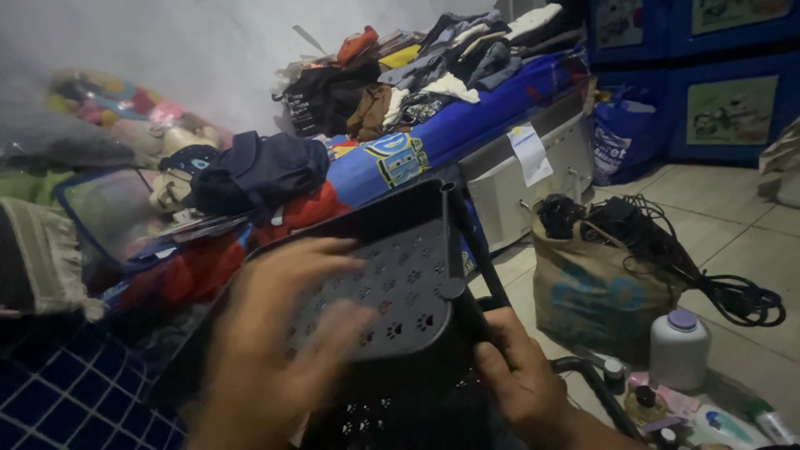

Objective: The person assembles a black plastic multi-tier rack by inserting vertical poles into the trays and securing them with connectors. The person repeatedly adjusts the tray positions and aligns the poles to complete the assembly.

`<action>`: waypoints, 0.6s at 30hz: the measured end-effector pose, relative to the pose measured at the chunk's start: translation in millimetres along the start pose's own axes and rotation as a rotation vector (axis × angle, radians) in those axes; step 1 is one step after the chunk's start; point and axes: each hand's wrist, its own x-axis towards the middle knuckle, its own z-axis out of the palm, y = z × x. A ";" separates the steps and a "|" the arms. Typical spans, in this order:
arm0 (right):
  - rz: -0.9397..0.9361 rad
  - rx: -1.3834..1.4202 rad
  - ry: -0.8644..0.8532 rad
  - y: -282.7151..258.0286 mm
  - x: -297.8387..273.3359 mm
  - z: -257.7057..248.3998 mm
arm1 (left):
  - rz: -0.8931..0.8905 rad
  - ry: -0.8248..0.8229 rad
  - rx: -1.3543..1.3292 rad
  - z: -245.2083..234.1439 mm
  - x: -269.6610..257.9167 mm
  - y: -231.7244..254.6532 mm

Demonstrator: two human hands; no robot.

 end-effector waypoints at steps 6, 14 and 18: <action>-0.268 -0.131 0.065 -10.2 4.0 4.2 | 0.373 -0.627 0.135 59.9 69.9 67.1; -0.227 -0.182 0.097 -10.7 6.0 8.1 | 0.257 -0.722 0.013 68.7 74.0 56.2; -0.214 -0.196 0.110 -4.3 7.9 8.7 | 0.276 -0.735 0.018 72.1 74.1 47.9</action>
